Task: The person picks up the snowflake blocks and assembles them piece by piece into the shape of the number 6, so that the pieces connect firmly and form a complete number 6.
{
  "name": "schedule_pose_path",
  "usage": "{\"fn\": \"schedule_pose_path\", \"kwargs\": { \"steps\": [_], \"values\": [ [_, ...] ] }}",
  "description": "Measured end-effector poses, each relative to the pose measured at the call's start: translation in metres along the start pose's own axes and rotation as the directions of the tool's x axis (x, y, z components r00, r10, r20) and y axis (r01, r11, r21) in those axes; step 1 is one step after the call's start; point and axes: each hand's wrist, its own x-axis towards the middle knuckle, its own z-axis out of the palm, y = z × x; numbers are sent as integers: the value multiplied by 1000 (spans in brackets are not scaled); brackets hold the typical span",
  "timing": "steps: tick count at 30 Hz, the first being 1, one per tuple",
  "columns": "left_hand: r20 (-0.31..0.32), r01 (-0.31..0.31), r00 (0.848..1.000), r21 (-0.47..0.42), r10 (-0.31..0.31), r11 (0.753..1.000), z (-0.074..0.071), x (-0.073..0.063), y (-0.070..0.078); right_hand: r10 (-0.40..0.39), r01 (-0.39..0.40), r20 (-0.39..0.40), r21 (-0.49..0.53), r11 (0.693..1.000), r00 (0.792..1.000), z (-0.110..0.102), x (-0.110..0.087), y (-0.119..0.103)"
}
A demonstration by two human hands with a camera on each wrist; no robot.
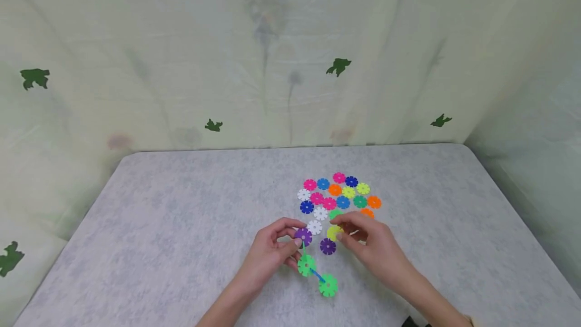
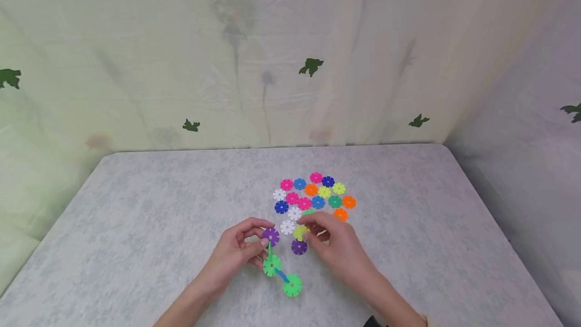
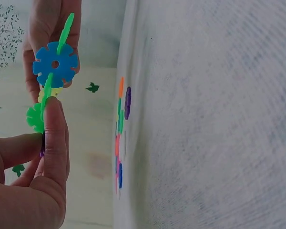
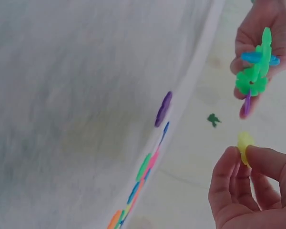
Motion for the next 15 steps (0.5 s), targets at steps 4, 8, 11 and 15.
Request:
{"fn": "schedule_pose_path", "kwargs": {
  "steps": [4, 8, 11, 15],
  "values": [
    [-2, -7, 1000, 4, 7, 1000, 0, 0, 1, 45, -43, -29, 71, 997, 999, 6, -5, -9],
    [9, -14, 1000, 6, 14, 1000, 1, 0, 1, 44, -34, -65, 143, 989, 997, 11, -9, -12],
    [19, -7, 1000, 11, 7, 1000, 2, -1, 2, 24, -10, -89, 156, 988, 996, 15, -11, -12],
    [27, 10, 1000, 17, -10, 1000, 3, -2, 4, 9, 11, -106, 187, 982, 994, 18, -12, -11]
  ]
}}
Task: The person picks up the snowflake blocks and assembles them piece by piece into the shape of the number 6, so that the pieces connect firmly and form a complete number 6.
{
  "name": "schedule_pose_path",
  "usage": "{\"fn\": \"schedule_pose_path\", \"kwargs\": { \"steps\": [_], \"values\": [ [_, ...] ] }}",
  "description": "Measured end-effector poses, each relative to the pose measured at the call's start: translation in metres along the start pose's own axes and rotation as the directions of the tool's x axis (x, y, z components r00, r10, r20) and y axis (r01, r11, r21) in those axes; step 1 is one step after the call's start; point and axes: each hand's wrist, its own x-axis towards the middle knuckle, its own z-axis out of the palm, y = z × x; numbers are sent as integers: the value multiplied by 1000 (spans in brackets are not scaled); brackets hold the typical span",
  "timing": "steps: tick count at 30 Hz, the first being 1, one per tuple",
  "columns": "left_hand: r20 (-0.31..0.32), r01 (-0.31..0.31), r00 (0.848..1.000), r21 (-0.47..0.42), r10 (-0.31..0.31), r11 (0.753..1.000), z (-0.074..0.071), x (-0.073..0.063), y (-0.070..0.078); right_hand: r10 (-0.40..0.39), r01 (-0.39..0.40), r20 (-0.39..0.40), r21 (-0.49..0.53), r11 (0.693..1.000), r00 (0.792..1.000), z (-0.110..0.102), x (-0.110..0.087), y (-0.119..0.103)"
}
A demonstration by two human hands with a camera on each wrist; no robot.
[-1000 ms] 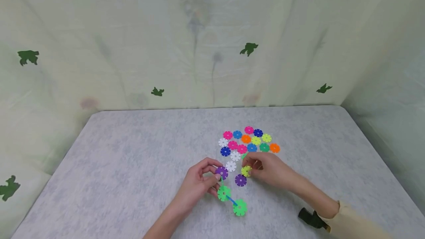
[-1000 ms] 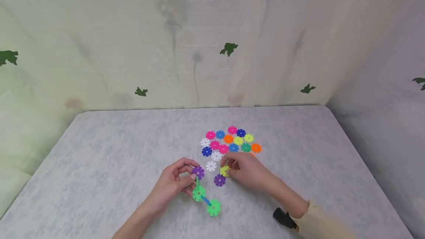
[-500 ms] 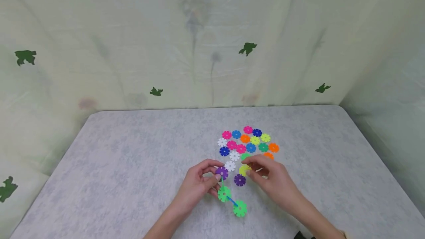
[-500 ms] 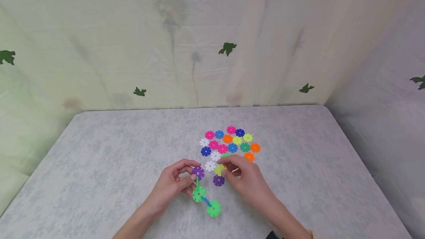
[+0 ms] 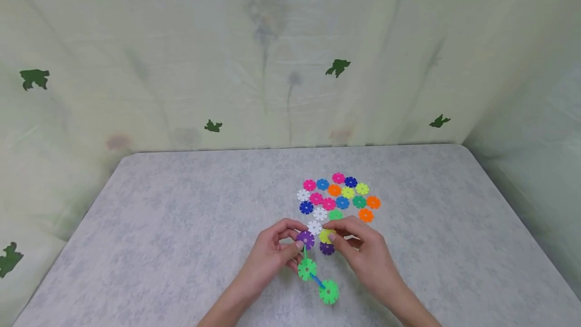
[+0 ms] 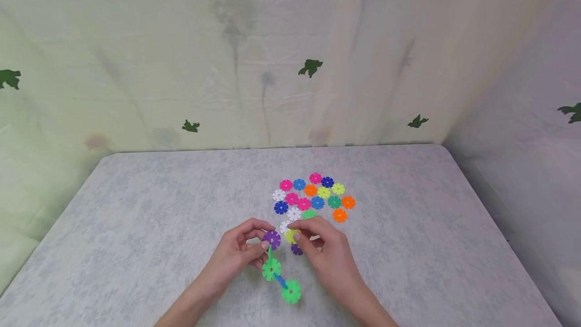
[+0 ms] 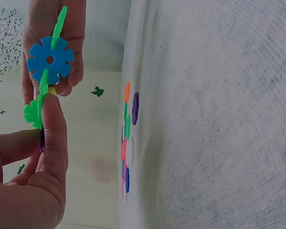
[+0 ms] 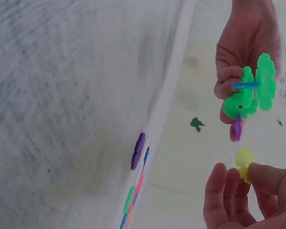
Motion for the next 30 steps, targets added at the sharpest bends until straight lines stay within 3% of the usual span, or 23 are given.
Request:
{"fn": "schedule_pose_path", "kwargs": {
  "steps": [6, 13, 22, 30],
  "values": [
    [18, -3, 1000, 9, 3, 1000, 2, -2, 2, 21, -19, -13, 102, 995, 1000, 4, 1, 3],
    [67, -49, 997, 36, 46, 998, 2, -2, 0, 39, -37, -17, 98, 995, 999, 8, 0, 3],
    [110, -32, 994, 51, 27, 998, 1, -3, 0, 22, -29, 48, 154, 988, 999, 8, -1, 5],
    [169, -81, 983, 60, 69, 995, -2, -3, -2, 39, -50, 71, 156, 986, 997, 10, -1, 6]
  ]
}}
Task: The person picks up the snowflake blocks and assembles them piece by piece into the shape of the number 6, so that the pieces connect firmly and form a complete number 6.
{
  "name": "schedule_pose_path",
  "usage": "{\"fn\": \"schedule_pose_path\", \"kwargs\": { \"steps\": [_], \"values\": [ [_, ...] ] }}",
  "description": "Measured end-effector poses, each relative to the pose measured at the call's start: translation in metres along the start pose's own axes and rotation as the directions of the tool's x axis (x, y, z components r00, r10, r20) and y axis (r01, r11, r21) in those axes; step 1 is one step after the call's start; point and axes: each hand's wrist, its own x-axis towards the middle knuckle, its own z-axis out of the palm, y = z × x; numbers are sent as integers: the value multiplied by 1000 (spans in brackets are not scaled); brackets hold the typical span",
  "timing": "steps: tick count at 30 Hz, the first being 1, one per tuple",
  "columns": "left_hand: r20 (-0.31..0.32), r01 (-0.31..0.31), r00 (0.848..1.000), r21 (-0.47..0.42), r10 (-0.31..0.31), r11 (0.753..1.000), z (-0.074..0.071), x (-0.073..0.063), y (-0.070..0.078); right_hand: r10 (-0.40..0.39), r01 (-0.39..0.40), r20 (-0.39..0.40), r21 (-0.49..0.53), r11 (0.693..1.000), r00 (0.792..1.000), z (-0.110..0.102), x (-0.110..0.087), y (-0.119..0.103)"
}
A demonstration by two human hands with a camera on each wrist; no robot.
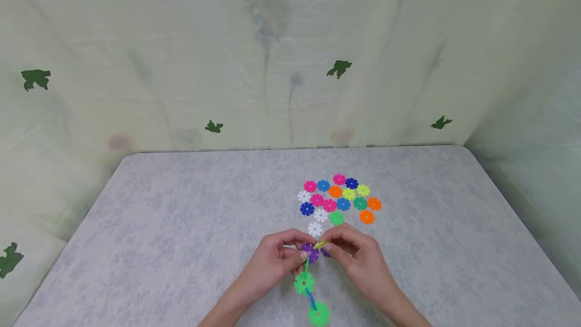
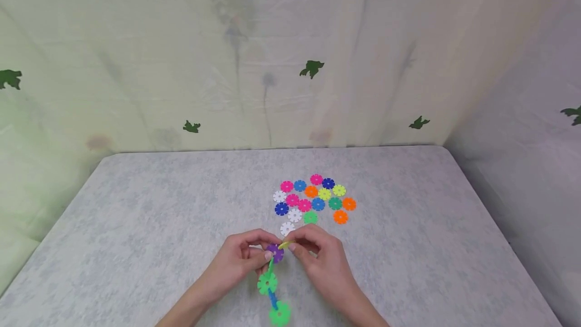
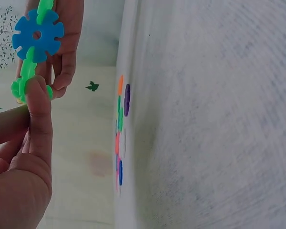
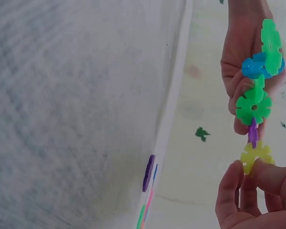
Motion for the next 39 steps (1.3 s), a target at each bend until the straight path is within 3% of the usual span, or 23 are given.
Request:
{"fn": "schedule_pose_path", "kwargs": {
  "steps": [6, 15, 20, 22, 25, 30, 35, 39],
  "values": [
    [31, -10, 999, 1, 10, 1000, 0, 0, -1, -6, 5, 39, 13, 1000, 999, 1, 0, 1],
    [17, -41, 999, -31, 41, 999, -1, 1, -3, 0, -5, 49, 101, 995, 999, -1, 2, 3],
    [29, -22, 999, -18, 23, 1000, 0, 1, -3, 54, -61, 55, 124, 990, 997, -1, 3, 2],
    [27, -5, 1000, 1, 5, 1000, 0, 1, -3, 75, -79, 52, 81, 994, 996, -1, 4, 3],
    [3, 7, 1000, 31, -7, 999, 0, 1, -4, 101, -98, 45, -60, 993, 994, -3, 7, 5],
    [-36, 11, 999, 47, -9, 999, -4, 2, -5, 122, -95, 65, -324, 941, 990, -7, 10, 12],
    [-59, 32, 998, 36, -30, 999, -7, 4, -5, 130, -36, 180, -447, 894, 975, -18, 20, 17],
    [-71, 42, 997, 25, -40, 999, -10, 5, -8, 107, 46, 301, -461, 886, 948, -27, 33, 22]
  ]
}}
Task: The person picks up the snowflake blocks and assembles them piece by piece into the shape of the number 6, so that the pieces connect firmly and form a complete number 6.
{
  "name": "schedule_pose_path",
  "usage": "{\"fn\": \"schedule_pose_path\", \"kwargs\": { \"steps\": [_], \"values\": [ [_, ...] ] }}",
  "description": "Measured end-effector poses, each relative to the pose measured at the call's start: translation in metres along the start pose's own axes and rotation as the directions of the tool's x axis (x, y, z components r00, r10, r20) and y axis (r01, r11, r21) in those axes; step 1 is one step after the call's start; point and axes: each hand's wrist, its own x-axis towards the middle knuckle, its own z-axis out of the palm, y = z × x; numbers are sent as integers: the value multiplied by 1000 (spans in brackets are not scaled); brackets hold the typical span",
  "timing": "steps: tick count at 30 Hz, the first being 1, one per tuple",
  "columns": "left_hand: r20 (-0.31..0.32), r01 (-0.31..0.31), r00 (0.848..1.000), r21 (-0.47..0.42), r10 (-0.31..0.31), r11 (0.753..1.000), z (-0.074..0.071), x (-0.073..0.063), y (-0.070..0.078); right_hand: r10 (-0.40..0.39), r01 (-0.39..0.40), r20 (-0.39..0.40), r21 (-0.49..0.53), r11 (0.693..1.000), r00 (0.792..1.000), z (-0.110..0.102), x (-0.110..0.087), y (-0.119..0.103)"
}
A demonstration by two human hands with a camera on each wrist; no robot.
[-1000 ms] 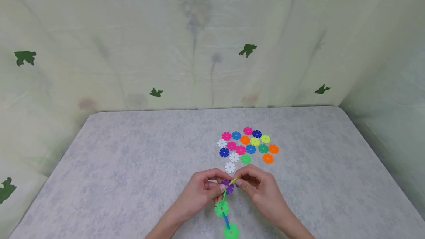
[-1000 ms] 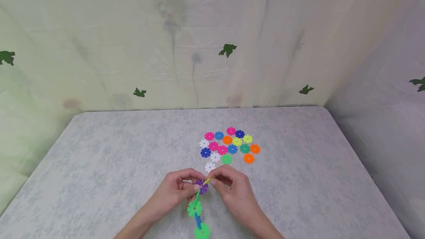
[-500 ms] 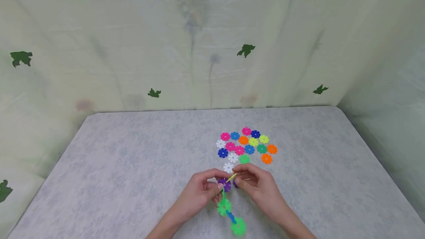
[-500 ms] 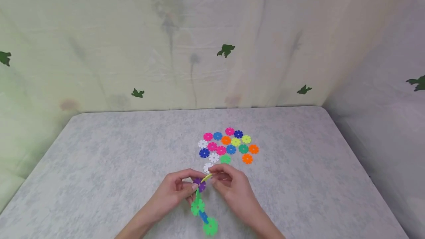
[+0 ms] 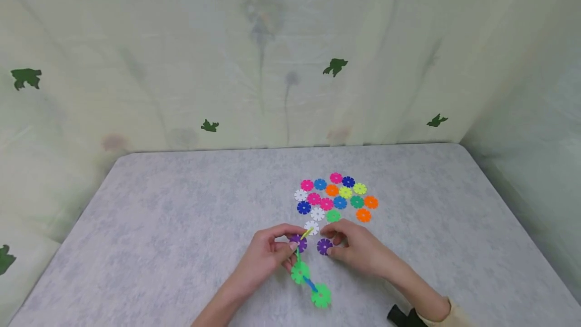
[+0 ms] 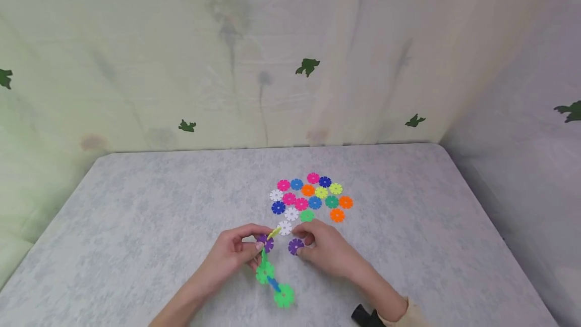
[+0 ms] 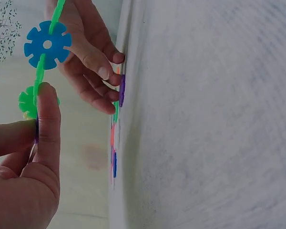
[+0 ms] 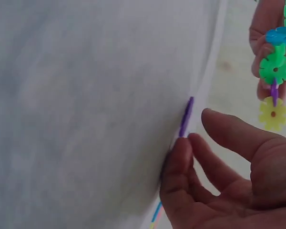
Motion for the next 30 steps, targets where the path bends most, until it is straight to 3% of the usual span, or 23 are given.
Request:
{"fn": "schedule_pose_path", "kwargs": {
  "steps": [4, 9, 21, 25, 30],
  "values": [
    [-5, 10, 1000, -9, -10, 1000, -2, 0, -1, -57, 58, 78, -8, 998, 995, -6, 9, 8],
    [-8, 30, 1000, -23, -30, 999, -3, 0, 1, -62, 63, 121, -9, 998, 991, -9, 16, 11],
    [2, 28, 1000, -57, -27, 998, -1, -2, 2, 39, -35, 44, -89, 995, 998, -4, 13, -4],
    [0, 33, 999, -56, -33, 998, -1, -1, 1, 35, -35, 35, -6, 999, 999, -4, 7, -4],
    [0, 39, 999, -49, -39, 998, -1, 0, 1, 50, -41, -49, 164, 986, 998, -6, -5, -4]
  ]
}}
